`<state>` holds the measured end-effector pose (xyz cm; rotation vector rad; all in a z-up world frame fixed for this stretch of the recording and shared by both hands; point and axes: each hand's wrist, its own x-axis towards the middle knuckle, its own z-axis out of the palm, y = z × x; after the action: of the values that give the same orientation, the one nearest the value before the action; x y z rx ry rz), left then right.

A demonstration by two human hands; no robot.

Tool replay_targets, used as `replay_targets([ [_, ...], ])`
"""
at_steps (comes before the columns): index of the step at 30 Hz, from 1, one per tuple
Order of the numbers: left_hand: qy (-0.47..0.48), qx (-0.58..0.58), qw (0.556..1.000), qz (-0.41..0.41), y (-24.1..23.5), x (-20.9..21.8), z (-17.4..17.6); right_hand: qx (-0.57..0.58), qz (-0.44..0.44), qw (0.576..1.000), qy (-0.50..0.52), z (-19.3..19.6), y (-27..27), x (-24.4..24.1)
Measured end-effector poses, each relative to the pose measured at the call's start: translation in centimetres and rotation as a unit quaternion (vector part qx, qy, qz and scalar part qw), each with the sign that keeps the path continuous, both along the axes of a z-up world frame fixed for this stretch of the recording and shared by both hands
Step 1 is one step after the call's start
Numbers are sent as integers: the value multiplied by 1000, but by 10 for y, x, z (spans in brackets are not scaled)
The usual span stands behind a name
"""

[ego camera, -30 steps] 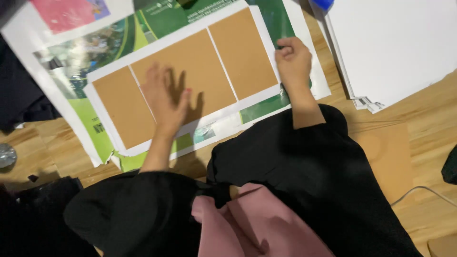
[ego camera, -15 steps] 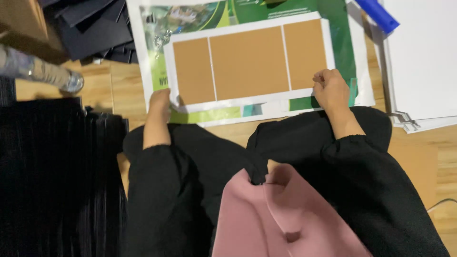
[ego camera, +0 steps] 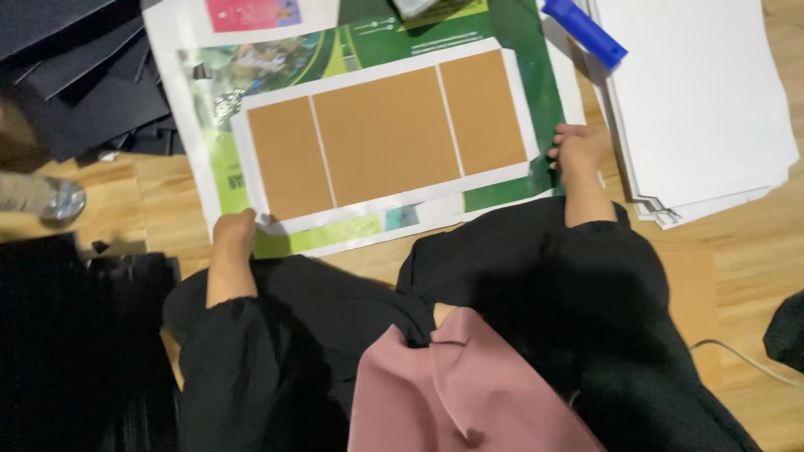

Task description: Applying glue to a sheet with a roller and attaching cardboard panels to assemble a folder.

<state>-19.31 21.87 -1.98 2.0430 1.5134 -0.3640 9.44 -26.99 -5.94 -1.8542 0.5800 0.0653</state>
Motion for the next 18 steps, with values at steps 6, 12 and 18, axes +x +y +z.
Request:
replay_targets([
  [6, 93, -4, 995, -37, 19, -10, -22, -42, 37, 998, -31, 55, 26, -21],
  [12, -157, -111, 954, 228, -34, 7, 49, 2, 36, 999, 4, 45, 24, -20],
  [18, -287, -316, 794, 432, -44, -2, 39, -233, 160, 959, -28, 55, 24, -27],
])
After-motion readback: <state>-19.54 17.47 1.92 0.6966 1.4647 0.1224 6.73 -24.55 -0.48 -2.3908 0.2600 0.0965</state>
